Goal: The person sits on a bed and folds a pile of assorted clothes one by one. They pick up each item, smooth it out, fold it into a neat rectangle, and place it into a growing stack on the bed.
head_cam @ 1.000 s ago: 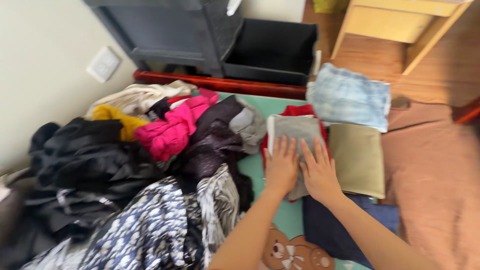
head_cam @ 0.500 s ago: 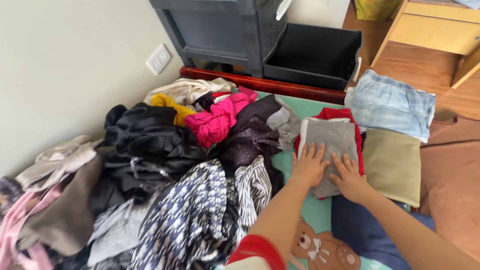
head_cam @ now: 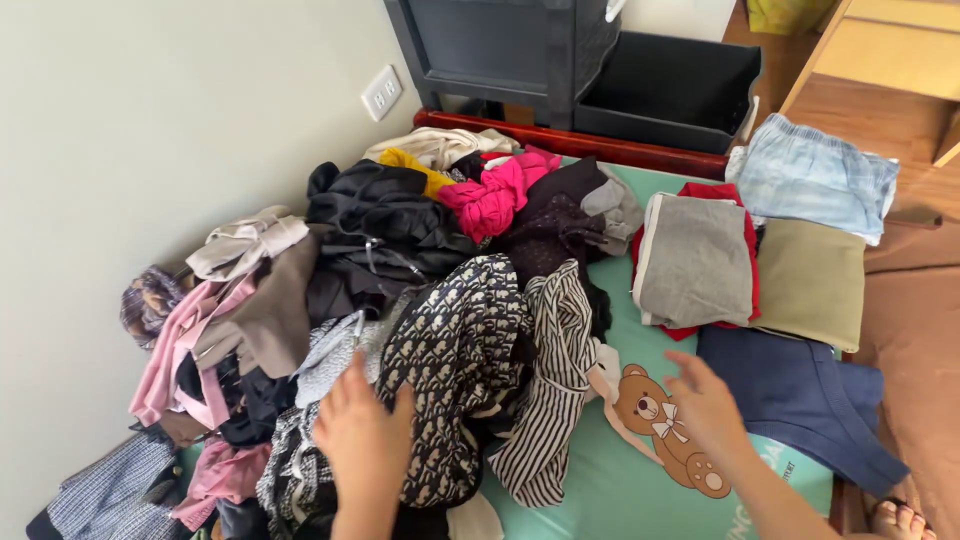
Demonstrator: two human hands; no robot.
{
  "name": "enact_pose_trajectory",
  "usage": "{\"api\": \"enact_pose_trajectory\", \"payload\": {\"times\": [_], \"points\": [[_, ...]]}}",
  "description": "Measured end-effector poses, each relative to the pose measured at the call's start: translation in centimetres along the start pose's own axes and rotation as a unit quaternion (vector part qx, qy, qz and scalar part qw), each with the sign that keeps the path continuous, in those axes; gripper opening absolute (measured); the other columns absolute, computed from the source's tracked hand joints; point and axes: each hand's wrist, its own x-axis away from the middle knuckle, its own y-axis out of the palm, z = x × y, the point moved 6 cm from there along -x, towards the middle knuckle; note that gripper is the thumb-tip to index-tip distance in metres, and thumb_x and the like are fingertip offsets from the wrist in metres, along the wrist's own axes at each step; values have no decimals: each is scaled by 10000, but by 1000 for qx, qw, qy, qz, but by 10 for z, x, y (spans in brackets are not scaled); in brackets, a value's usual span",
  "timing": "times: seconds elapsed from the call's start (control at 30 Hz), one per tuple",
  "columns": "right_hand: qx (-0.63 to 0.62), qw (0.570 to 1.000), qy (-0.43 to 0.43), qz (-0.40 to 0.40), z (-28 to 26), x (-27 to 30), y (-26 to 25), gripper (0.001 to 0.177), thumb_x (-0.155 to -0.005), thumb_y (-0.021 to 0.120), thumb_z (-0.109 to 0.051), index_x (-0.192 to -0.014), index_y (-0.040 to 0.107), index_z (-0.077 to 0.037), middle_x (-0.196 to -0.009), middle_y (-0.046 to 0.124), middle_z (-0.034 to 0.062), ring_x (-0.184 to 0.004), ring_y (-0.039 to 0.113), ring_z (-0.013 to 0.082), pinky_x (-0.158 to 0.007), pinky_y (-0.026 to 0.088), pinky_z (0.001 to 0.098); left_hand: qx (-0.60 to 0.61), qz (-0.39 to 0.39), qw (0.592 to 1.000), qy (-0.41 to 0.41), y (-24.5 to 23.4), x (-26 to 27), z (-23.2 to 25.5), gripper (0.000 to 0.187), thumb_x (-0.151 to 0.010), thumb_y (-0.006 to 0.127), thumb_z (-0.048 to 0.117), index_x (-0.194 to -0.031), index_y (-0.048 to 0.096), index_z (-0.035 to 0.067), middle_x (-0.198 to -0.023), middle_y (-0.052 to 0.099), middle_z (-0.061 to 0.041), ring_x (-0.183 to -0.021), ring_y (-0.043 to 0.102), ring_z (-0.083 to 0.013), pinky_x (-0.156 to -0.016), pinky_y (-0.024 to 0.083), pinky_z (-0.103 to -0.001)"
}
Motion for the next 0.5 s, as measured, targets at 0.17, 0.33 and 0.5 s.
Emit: {"api": "enact_pose_trajectory", "payload": {"times": [0.17, 0.33, 0.5], "points": [[-27, 995, 18, -94, -42, 46, 15, 451, -906, 613, -183, -1349, 663, -114, -1264, 707, 159, -1112, 713, 246, -937, 531, 371, 155, -318, 922, -156, 22, 43, -20, 386, -804, 760, 316, -1111, 696, 91, -1020, 741, -134, -958, 707, -344, -862, 535, -428], [-65, 960, -138, -233, -88, 100, 9, 537, -823, 722, -116, -1350, 626, -76, -1267, 719, 98, -1078, 683, 242, -812, 549, 387, 454, -322, 828, -67, 15, 60, 96, 262, -843, 693, 174, -1057, 655, 29, -962, 709, -175, -886, 690, -347, -795, 531, -415], [-109, 971, -164, -138, -83, 123, -19, 764, -706, 745, -14, -1395, 439, -136, -1026, 692, 67, -936, 704, 143, -748, 598, 273, 566, -348, 747, -9, -29, 80, 205, 202, -915, 678, 144, -1078, 664, 25, -1047, 706, -158, -971, 691, -320, -832, 531, -389]]}}
